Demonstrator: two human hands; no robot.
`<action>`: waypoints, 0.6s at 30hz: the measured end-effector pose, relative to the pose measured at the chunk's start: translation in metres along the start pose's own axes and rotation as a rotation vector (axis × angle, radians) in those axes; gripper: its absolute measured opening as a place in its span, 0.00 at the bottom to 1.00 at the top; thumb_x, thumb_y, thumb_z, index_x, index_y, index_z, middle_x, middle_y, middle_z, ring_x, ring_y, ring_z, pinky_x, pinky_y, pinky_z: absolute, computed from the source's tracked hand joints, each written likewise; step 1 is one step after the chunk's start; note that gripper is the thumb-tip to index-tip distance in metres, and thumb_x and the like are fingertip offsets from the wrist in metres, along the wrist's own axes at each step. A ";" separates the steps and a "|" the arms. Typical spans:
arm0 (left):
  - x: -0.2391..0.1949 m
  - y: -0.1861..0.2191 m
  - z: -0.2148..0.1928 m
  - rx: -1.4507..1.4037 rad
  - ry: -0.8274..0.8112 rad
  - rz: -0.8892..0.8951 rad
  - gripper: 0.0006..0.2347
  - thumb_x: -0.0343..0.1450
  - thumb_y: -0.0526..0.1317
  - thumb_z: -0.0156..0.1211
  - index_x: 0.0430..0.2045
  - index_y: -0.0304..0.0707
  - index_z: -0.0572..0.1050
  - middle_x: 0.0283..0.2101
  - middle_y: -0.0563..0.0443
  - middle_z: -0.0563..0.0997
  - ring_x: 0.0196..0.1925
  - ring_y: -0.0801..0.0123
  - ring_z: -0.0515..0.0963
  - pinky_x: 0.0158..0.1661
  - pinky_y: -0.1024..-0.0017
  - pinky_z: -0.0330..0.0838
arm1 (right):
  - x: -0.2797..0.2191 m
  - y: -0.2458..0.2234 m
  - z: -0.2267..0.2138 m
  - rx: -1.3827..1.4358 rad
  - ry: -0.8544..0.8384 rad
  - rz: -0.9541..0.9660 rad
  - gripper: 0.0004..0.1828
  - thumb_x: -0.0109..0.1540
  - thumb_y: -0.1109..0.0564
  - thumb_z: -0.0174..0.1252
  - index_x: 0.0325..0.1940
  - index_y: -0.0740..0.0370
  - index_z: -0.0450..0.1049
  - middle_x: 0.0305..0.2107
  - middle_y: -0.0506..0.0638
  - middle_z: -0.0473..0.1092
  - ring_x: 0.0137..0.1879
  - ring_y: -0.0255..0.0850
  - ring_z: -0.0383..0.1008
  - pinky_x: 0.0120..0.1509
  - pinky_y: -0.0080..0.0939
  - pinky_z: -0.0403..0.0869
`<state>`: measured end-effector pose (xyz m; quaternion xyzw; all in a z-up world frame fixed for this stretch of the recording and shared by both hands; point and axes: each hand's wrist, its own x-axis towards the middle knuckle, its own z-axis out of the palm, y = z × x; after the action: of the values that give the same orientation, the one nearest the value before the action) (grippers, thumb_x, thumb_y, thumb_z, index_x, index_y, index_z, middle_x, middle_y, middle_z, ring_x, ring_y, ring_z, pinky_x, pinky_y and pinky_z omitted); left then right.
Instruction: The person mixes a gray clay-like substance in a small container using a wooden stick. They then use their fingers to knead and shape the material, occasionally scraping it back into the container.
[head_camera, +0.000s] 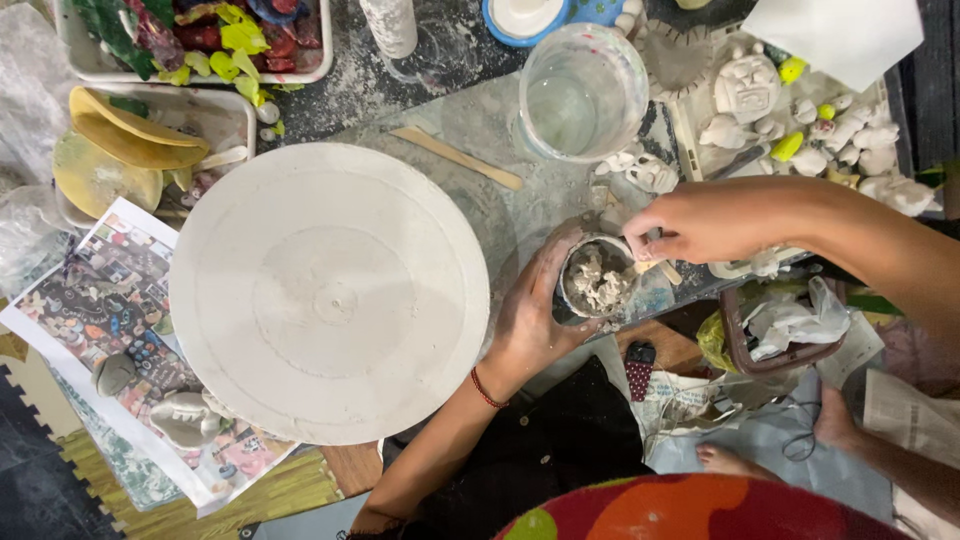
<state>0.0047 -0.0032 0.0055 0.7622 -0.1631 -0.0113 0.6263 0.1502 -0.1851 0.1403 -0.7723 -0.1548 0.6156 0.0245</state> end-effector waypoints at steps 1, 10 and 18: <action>-0.001 0.001 0.000 0.003 -0.015 -0.018 0.45 0.56 0.35 0.81 0.68 0.33 0.58 0.69 0.36 0.68 0.72 0.44 0.70 0.70 0.59 0.68 | 0.003 0.005 0.006 0.047 -0.003 0.001 0.11 0.67 0.48 0.54 0.51 0.48 0.76 0.20 0.44 0.72 0.23 0.37 0.67 0.33 0.46 0.66; 0.003 0.005 0.000 0.001 -0.040 -0.056 0.46 0.55 0.34 0.81 0.69 0.34 0.59 0.71 0.36 0.66 0.74 0.45 0.68 0.71 0.59 0.66 | 0.008 0.030 0.051 -0.013 0.126 0.074 0.15 0.69 0.47 0.49 0.43 0.60 0.74 0.14 0.44 0.65 0.18 0.33 0.64 0.25 0.38 0.67; 0.003 0.003 0.002 -0.007 -0.042 -0.087 0.46 0.55 0.33 0.81 0.69 0.33 0.58 0.71 0.36 0.66 0.74 0.45 0.68 0.72 0.59 0.65 | 0.011 0.048 0.084 -0.898 0.737 -0.140 0.13 0.66 0.60 0.45 0.43 0.65 0.76 0.23 0.56 0.74 0.24 0.38 0.73 0.27 0.38 0.72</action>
<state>0.0067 -0.0068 0.0081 0.7661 -0.1427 -0.0550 0.6243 0.0822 -0.2406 0.0990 -0.8583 -0.4322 0.1772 -0.2124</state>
